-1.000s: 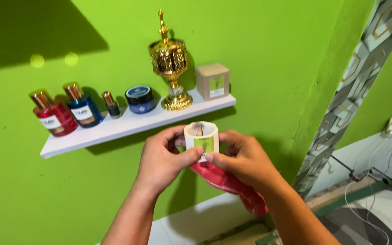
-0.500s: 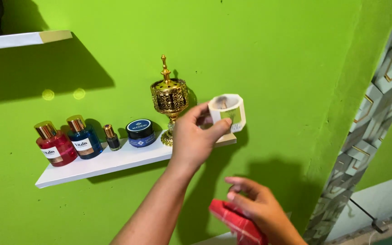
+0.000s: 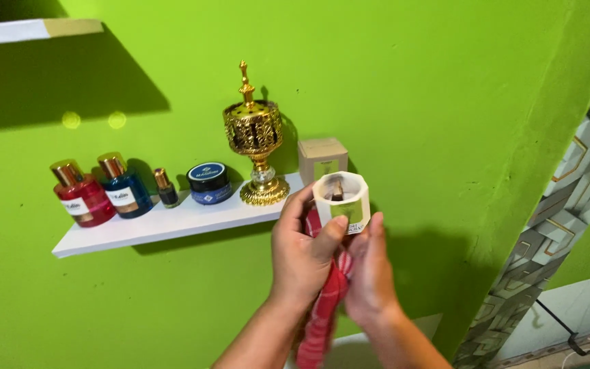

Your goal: Clean several decorative and cosmetic objects with a cloth and arrange them on a wall-mounted shelf.

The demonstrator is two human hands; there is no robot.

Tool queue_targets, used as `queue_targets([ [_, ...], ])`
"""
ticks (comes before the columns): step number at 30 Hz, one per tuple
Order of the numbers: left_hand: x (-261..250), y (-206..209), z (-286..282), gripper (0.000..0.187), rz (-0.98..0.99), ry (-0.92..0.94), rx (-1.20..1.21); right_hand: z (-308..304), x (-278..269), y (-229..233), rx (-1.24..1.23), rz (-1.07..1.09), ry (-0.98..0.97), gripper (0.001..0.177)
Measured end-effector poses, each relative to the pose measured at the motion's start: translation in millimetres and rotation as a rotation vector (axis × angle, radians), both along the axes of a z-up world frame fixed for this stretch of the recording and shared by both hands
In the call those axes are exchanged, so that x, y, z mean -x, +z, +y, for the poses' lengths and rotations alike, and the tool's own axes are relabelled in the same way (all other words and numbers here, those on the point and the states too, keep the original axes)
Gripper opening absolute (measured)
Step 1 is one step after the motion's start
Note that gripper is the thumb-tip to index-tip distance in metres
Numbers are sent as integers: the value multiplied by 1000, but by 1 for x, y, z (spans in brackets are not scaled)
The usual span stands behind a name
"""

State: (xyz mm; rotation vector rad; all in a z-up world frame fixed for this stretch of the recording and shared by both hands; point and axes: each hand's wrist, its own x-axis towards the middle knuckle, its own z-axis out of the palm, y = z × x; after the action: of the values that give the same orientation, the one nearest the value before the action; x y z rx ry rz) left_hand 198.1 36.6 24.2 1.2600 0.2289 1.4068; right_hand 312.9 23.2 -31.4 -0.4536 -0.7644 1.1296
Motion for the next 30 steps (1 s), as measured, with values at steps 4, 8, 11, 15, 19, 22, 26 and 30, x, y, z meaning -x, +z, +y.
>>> queue_targets([
  [4,9,0,0,53,138,350,-233,-12,35,27,38,-23,-41,84],
  [8,18,-8,10,54,104,325,-211,-13,44,30,-96,-54,-74,88],
  [11,25,-6,7,59,-79,98,-66,-19,50,39,-185,-120,-163,84],
  [15,36,-8,0,64,-194,-28,-35,-31,45,52,-317,-306,-127,79],
  [19,47,-10,-2,66,-191,-57,-32,-28,11,73,-217,-533,12,74],
  [22,55,-8,-5,69,-151,-70,-29,-29,4,88,-123,-596,98,69],
  [26,55,-11,0,72,-132,-66,-72,-29,5,96,-88,-656,64,67],
  [30,61,-27,14,72,-63,116,-40,-22,-15,127,10,-835,-50,60],
])
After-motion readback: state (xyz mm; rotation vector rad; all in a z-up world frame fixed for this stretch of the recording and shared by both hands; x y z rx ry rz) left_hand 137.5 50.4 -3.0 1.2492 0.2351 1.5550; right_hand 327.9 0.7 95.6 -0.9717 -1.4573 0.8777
